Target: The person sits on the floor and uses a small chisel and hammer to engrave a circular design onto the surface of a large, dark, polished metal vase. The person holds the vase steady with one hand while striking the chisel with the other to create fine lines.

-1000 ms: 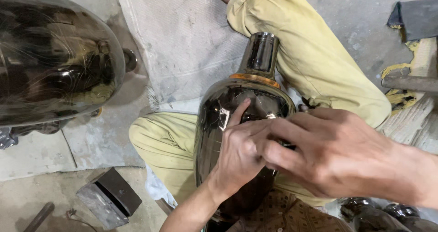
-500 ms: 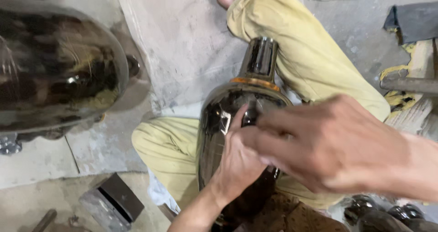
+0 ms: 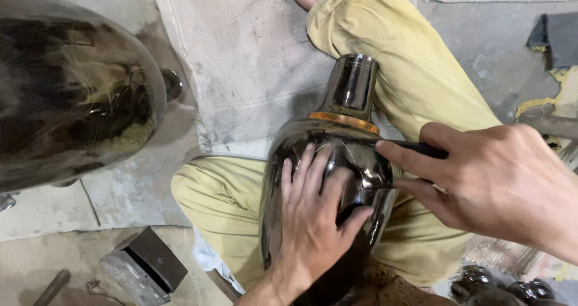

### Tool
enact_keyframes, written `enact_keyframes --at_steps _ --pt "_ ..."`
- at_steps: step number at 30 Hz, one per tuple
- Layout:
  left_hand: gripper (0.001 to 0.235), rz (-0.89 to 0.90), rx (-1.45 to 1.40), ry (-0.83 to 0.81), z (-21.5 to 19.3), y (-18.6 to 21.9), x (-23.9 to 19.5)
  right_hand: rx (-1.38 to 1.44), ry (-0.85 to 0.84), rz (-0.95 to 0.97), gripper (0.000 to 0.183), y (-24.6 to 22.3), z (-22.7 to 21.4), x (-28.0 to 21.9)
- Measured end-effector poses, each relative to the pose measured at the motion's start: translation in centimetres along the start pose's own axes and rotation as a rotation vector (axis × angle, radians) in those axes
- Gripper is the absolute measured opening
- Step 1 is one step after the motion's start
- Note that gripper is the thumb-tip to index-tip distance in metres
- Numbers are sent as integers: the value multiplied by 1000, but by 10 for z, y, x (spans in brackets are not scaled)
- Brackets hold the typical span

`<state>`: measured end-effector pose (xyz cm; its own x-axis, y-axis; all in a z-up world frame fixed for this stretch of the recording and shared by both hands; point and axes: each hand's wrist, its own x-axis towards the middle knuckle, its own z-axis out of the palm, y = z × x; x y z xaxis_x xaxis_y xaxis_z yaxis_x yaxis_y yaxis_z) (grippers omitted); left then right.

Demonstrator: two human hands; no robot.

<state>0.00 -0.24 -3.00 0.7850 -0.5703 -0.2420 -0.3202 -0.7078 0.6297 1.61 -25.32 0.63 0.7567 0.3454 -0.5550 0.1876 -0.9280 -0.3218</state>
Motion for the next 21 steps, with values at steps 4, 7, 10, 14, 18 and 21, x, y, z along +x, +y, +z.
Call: enact_keyframes --at_steps 4,7,10,14,18,21 --pt "50 23 -21 -39 0 3 -4 31 -50 -18 67 7 -4 14" --pt "51 31 -54 -41 -1 5 -5 42 -149 -20 71 12 -4 24" --pt "55 41 -71 -66 -4 6 -6 48 -186 -26 72 15 -2 29" --pt "54 42 -67 -78 -5 4 -6 -20 -390 -19 75 20 2 35" --pt "50 61 -48 -94 -5 4 -7 50 -350 -36 75 22 4 36" --pt "49 59 -39 -91 -5 5 -7 105 -265 -58 72 22 4 35"
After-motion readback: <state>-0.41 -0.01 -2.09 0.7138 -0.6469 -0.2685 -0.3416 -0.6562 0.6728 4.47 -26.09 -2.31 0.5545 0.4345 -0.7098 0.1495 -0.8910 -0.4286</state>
